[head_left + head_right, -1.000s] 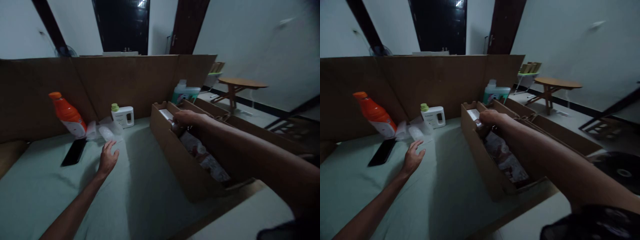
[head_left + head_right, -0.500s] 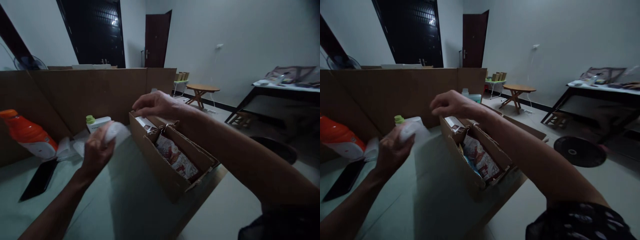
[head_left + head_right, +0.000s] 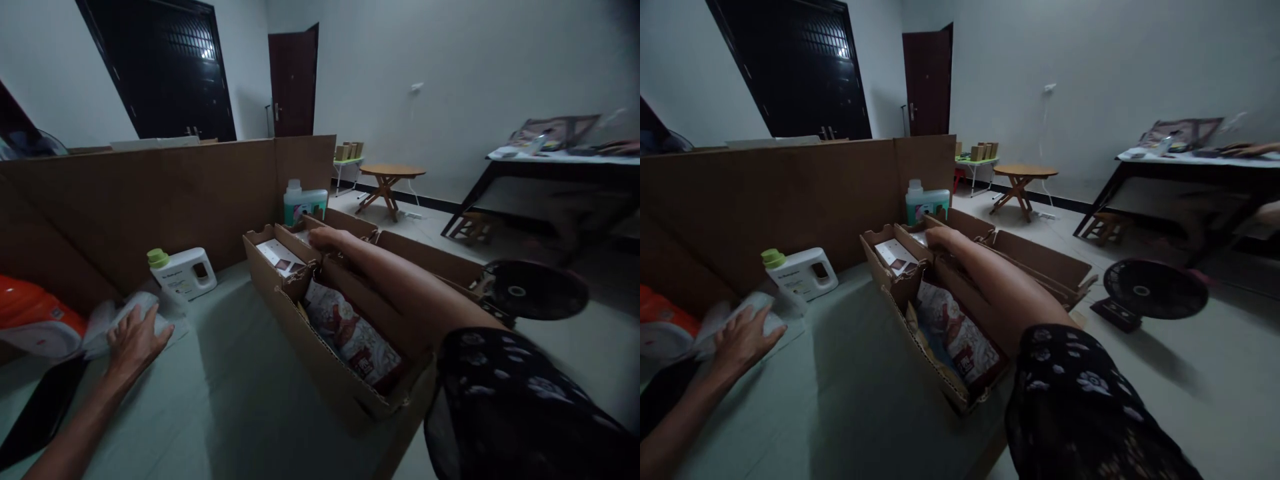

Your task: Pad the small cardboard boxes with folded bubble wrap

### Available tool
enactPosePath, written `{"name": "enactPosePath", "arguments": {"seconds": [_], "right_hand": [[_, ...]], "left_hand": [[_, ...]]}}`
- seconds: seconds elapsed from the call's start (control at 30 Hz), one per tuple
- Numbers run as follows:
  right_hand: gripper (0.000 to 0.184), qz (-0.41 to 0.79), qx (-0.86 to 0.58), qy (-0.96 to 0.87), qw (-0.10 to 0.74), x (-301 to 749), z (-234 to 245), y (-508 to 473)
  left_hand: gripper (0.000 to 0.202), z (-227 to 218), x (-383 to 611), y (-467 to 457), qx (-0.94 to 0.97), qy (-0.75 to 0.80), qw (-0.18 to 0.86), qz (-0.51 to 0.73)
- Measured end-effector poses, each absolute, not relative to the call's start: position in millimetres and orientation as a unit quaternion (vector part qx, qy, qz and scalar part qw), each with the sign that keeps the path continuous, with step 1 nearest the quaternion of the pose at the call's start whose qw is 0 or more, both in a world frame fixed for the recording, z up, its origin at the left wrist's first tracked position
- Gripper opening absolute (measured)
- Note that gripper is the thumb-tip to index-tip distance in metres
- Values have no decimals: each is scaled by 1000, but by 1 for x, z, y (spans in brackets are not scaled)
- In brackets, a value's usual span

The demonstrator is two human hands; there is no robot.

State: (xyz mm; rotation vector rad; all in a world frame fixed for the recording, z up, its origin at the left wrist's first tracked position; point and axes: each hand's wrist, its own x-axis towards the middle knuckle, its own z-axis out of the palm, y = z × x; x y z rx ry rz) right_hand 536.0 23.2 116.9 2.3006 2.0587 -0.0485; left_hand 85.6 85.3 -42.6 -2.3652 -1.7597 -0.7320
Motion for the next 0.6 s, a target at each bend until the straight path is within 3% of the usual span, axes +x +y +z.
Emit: {"name": "enactPosePath", "arguments": {"seconds": [0.17, 0.3, 0.37, 0.5, 0.6], "right_hand": [[24, 38, 777, 628, 7, 532, 153, -4], [22, 94, 738, 663, -76, 503, 202, -47], [17, 54, 668, 732, -122, 491, 216, -69], [28, -95, 614, 759, -197, 514, 205, -108], [26, -87, 703, 695, -126, 555, 168, -127]], "left_hand": [[46, 28, 168, 35, -819, -386, 46, -422], [75, 95, 253, -6, -851, -203, 37, -482], [81, 113, 289, -20, -858, -149, 15, -491], [46, 124, 331, -30, -860, -172, -146, -458], [37, 123, 341, -26, -817, -245, -284, -439]]}}
